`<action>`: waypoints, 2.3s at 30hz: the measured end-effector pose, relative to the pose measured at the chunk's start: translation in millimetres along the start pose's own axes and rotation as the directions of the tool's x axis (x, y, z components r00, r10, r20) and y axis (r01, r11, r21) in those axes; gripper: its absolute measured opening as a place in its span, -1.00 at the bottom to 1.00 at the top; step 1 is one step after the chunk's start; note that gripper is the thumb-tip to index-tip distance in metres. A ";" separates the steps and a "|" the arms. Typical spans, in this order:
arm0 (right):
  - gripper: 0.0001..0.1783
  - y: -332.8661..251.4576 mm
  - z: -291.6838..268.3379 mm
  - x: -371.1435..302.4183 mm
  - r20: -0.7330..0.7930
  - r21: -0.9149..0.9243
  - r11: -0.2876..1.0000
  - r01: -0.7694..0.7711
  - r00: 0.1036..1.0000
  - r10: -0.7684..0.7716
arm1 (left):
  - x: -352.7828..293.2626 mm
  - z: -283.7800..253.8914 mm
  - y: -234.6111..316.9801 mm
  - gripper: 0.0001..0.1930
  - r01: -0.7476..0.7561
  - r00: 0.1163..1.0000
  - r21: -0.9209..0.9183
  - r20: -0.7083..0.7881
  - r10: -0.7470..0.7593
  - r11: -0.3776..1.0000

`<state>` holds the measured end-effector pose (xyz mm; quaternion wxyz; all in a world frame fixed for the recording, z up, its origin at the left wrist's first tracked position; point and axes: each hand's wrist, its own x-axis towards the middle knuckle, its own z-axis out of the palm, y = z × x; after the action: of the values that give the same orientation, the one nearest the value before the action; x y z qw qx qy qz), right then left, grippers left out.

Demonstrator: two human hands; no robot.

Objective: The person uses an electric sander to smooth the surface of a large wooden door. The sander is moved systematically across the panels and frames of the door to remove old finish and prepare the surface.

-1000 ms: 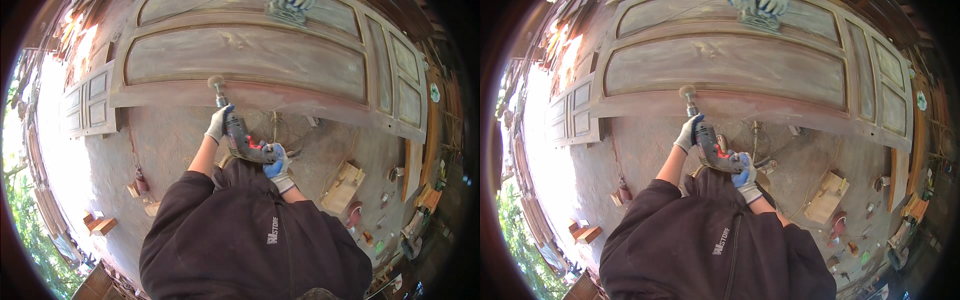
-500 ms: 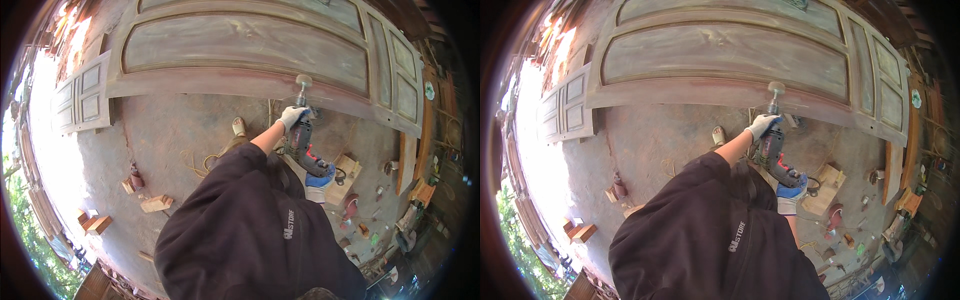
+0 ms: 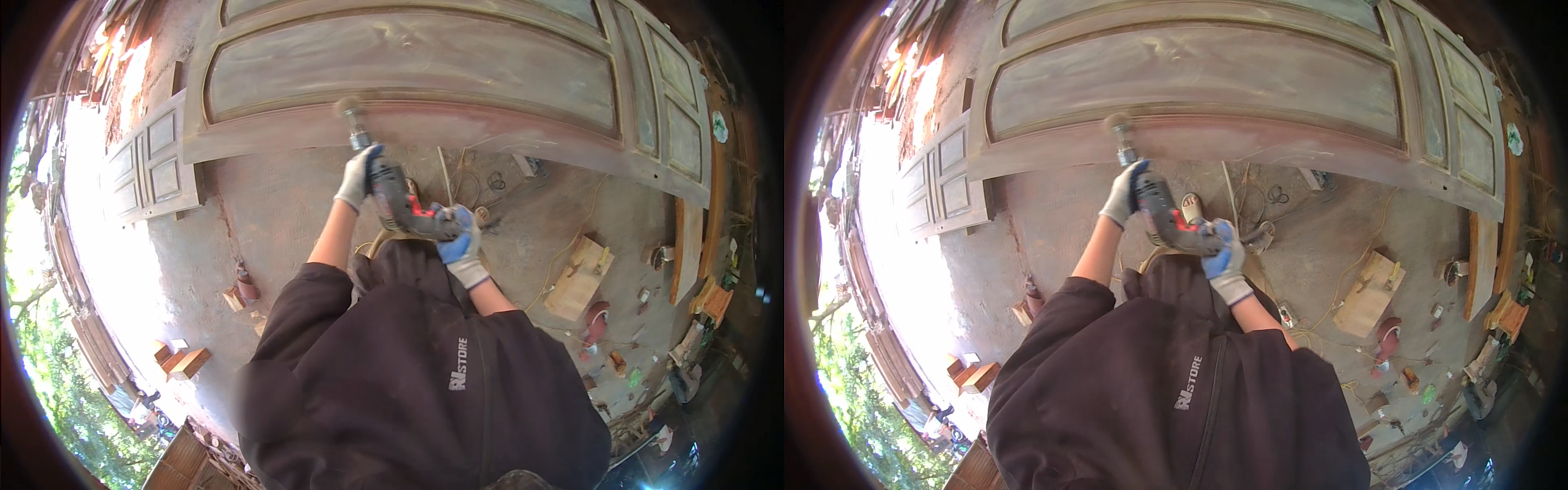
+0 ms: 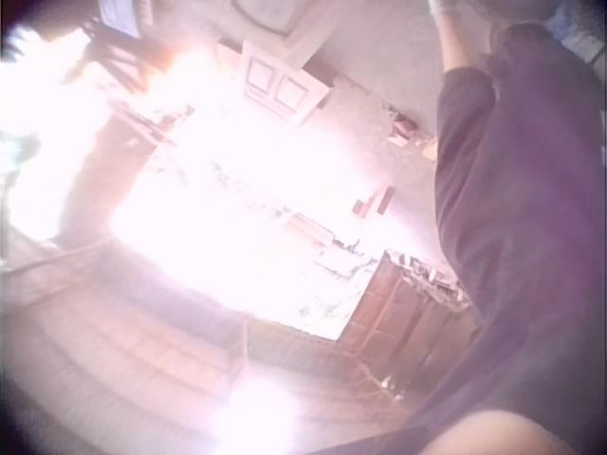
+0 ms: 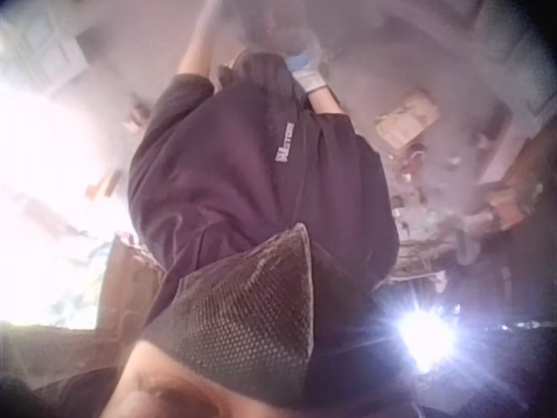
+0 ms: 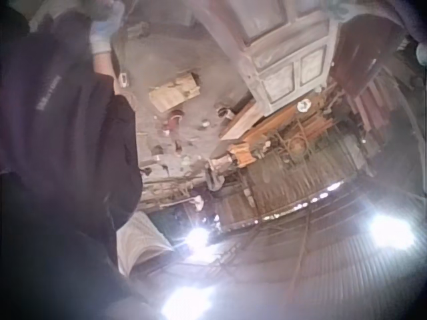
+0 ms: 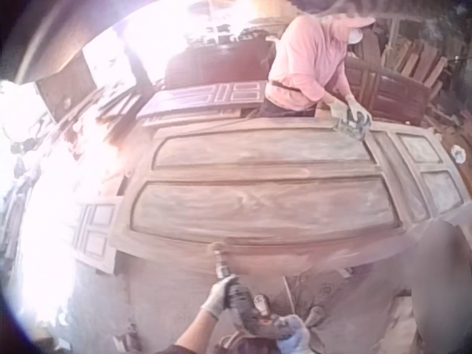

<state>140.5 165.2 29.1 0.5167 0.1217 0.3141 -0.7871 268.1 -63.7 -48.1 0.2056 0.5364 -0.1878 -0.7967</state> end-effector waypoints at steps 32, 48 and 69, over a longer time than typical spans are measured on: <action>-0.78 -20.8 22.5 12.2 -0.081 -0.384 0.897 -0.221 0.975 0.205 | -64.6 19.8 20.4 -0.37 -0.040 0.962 0.311 -0.246 0.121 0.950; -0.74 -131.4 -12.9 -10.7 -0.273 -0.236 0.968 -0.087 0.962 0.020 | -20.4 103.7 -72.5 -0.51 -0.006 0.997 0.201 -0.075 0.021 0.980; -0.73 203.1 134.8 -11.9 -0.312 0.000 1.000 0.000 0.950 0.000 | -32.6 -165.7 146.1 -0.64 -0.158 0.976 0.257 -0.105 0.190 0.953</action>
<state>344.3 35.9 64.5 0.4605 0.2447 0.3918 -0.7580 452.0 -182.9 -5.5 0.2183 0.5891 -0.3185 -0.7098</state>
